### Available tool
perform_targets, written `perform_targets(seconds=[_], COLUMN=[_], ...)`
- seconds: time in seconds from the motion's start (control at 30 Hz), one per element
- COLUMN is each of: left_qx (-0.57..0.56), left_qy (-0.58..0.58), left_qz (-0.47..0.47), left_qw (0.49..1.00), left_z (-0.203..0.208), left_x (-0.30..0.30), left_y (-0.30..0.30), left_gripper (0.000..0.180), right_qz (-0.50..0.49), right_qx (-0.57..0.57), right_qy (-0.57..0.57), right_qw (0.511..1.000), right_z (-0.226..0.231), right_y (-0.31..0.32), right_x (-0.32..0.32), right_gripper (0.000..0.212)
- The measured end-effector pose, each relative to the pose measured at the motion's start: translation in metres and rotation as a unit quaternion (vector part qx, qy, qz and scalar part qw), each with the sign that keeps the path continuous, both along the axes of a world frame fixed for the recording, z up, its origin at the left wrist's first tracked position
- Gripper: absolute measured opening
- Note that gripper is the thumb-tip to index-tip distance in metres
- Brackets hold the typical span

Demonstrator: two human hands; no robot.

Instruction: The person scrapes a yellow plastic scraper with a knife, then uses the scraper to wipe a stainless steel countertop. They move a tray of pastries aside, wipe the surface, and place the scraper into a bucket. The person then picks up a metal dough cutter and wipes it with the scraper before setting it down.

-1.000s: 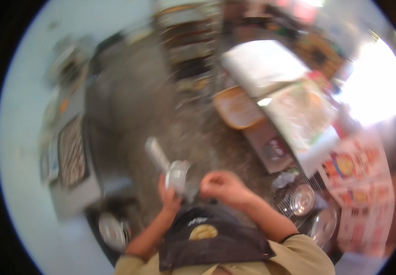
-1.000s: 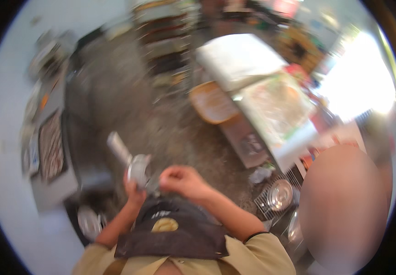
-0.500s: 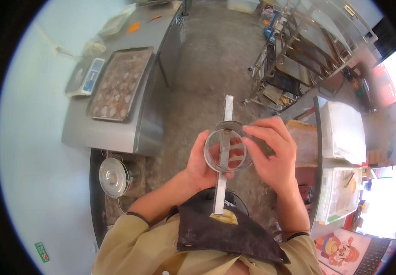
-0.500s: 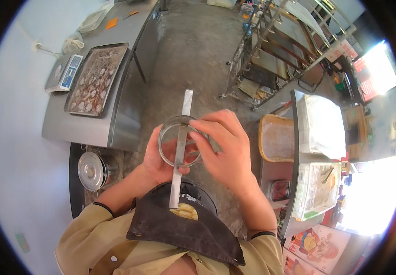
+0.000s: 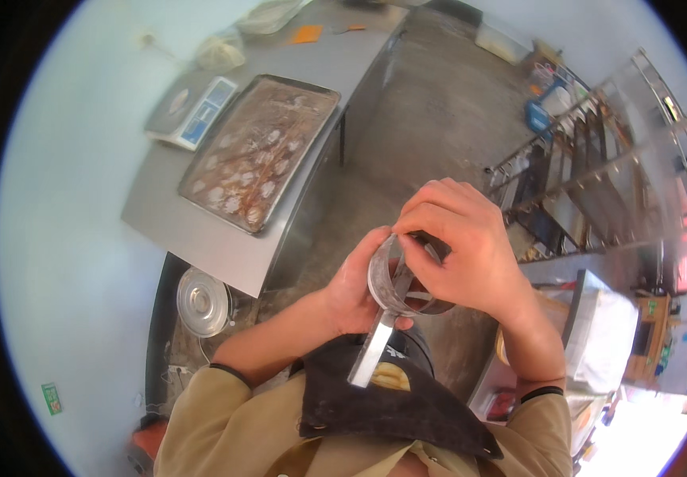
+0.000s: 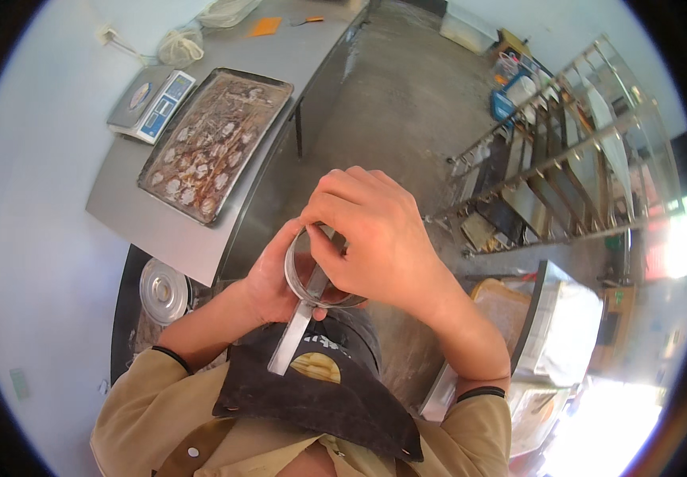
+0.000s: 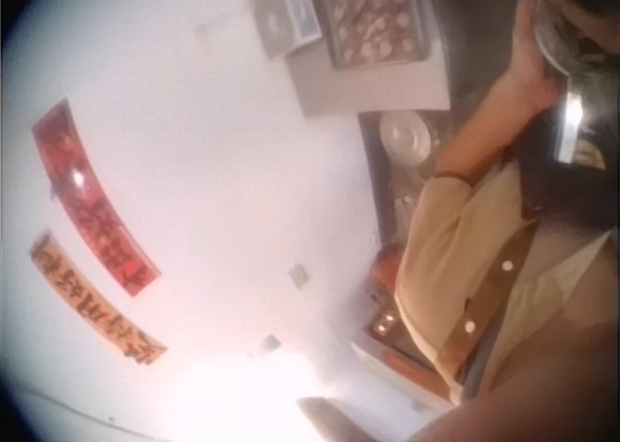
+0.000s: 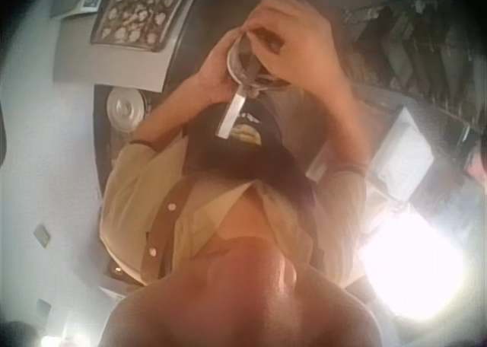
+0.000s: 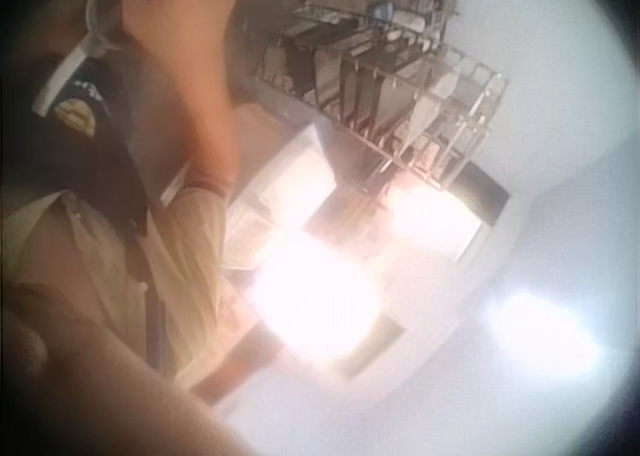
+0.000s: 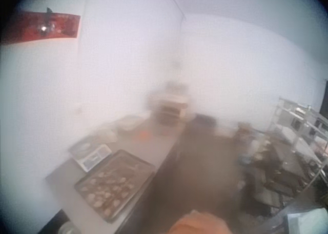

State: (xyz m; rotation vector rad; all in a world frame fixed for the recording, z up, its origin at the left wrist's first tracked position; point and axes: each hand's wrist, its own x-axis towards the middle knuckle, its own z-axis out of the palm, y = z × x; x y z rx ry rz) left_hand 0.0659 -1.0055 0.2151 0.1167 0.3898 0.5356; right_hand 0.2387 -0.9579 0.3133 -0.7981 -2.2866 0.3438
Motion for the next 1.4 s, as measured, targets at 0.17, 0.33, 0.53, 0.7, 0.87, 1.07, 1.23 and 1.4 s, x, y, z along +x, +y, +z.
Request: perform_targets(seconds=[0.17, 0.33, 0.53, 0.7, 0.87, 1.07, 1.23, 1.4], left_qx=[-0.003, -0.037, -0.009, 0.02, 0.029, 0.12, 0.131, 0.17], left_qy=[0.025, 0.054, 0.032, 0.152, 0.205, 0.175, 0.124, 0.088], left_qz=[0.036, 0.109, 0.192, 0.211, 0.256, 0.296, 0.28, 0.306], left_qw=[0.999, 0.992, 0.981, 0.965, 0.944, 0.931, 0.943, 0.933], left_z=[0.001, -0.002, 0.007, 0.025, 0.017, -0.004, -0.008, -0.011], left_x=[-0.001, 0.016, 0.047, 0.069, 0.08, 0.076, 0.055, 0.025], left_y=[0.07, 0.152, 0.253, 0.327, 0.395, 0.488, 0.578, 0.664], left_gripper=[0.083, 0.079, 0.073, 0.094, 0.091, 0.086, 0.074, 0.077], right_qz=[0.058, 0.075, 0.094, 0.072, 0.039, 0.008, -0.009, -0.015], right_qx=[0.004, -0.011, -0.038, -0.077, -0.089, -0.036, 0.007, 0.01], right_qy=[-0.013, 0.027, 0.06, 0.1, 0.103, 0.133, 0.146, 0.148], right_qw=[0.998, 0.997, 0.993, 0.989, 0.99, 0.99, 0.989, 0.989], right_z=[-0.005, -0.012, -0.009, -0.012, -0.018, -0.031, -0.03, -0.024], right_y=[0.091, 0.193, 0.313, 0.39, 0.454, 0.539, 0.623, 0.708], right_x=[-0.004, 0.007, 0.03, 0.044, 0.049, 0.038, 0.02, -0.008], right_gripper=[0.02, 0.02, 0.018, 0.017, 0.017, 0.018, 0.022, 0.021])
